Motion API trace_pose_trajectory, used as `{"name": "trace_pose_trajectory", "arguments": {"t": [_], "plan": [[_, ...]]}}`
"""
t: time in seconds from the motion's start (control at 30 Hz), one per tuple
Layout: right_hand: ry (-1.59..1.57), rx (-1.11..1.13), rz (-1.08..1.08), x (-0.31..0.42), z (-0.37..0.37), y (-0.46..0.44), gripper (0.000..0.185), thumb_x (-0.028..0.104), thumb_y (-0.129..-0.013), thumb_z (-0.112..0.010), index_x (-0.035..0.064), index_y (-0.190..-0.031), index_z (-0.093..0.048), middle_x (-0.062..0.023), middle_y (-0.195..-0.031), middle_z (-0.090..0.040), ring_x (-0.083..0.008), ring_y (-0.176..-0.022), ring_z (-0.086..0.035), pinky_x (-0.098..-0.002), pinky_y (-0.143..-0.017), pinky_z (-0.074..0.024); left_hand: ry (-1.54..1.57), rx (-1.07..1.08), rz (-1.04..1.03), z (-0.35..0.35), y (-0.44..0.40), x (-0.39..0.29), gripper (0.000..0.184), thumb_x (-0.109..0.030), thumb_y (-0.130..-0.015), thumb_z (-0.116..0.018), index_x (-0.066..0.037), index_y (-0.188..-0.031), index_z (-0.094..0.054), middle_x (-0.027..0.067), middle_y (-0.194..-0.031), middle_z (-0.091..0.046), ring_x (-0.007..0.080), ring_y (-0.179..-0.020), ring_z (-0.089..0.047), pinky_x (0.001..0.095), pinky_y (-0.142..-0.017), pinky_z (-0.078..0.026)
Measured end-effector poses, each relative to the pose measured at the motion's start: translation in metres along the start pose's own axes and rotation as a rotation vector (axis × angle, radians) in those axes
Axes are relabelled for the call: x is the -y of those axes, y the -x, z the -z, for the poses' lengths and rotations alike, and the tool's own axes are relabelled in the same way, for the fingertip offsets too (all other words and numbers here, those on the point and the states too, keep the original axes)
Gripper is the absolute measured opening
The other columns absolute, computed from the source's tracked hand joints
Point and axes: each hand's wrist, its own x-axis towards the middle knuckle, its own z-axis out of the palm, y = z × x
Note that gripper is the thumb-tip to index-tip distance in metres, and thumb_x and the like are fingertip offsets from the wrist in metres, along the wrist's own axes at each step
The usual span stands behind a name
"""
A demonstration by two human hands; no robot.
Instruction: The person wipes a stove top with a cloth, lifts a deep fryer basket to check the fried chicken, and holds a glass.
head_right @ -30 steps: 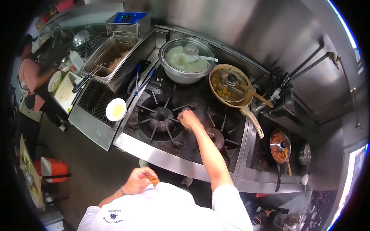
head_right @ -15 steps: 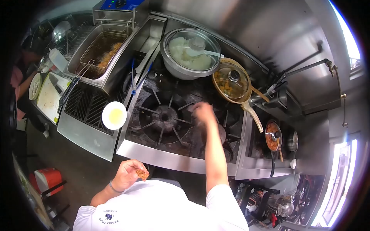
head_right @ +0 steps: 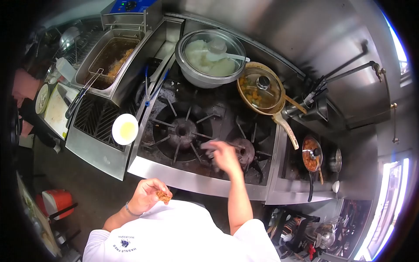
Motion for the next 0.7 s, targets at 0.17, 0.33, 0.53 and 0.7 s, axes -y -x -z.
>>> {"name": "trace_pose_trajectory", "arguments": {"t": [0.17, 0.33, 0.53, 0.7], "plan": [[0.287, -0.153, 0.057, -0.019, -0.009, -0.017, 0.024, 0.000, -0.069, -0.049, -0.0002, -0.089, -0.062, -0.0156, -0.091, -0.064, -0.0265, -0.088, -0.062, -0.0332, -0.082, -0.0467, -0.030, -0.045, -0.055, -0.002, -0.001, 0.005, 0.032, -0.023, -0.077, -0.070, 0.000, -0.093, -0.054, 0.0156, -0.091, -0.061, 0.0223, -0.082, -0.060, 0.0320, -0.066, -0.050], [-0.298, -0.105, -0.016, -0.012, 0.034, -0.045, 0.037, -0.014, -0.067, -0.034, -0.0008, -0.091, -0.059, -0.0136, -0.090, -0.066, -0.0167, -0.072, -0.063, -0.0309, -0.066, -0.0516, -0.038, -0.085, -0.069, -0.007, 0.005, 0.006, 0.031, -0.022, -0.077, -0.069, -0.001, -0.093, -0.054, 0.0144, -0.088, -0.061, 0.0214, -0.079, -0.060, 0.0315, -0.065, -0.049], [0.242, 0.202, 0.160, -0.046, 0.024, -0.089, 0.038, 0.000, -0.067, -0.047, 0.0000, -0.102, -0.061, -0.0180, -0.100, -0.063, -0.0258, -0.100, -0.058, -0.0297, -0.092, -0.0409, -0.040, -0.115, -0.082, -0.010, 0.003, 0.005, 0.032, -0.024, -0.077, -0.070, -0.001, -0.093, -0.054, 0.0145, -0.088, -0.061, 0.0210, -0.079, -0.060, 0.0317, -0.065, -0.049], [0.034, -0.022, 0.024, -0.039, 0.032, -0.091, 0.044, -0.008, -0.066, -0.038, -0.0007, -0.103, -0.061, -0.0136, -0.093, -0.066, -0.0223, -0.092, -0.062, -0.0310, -0.086, -0.0447, -0.027, -0.136, -0.104, -0.006, 0.007, 0.005, 0.034, -0.024, -0.076, -0.071, -0.001, -0.093, -0.054, 0.0148, -0.089, -0.061, 0.0207, -0.080, -0.060, 0.0322, -0.065, -0.050]]}}
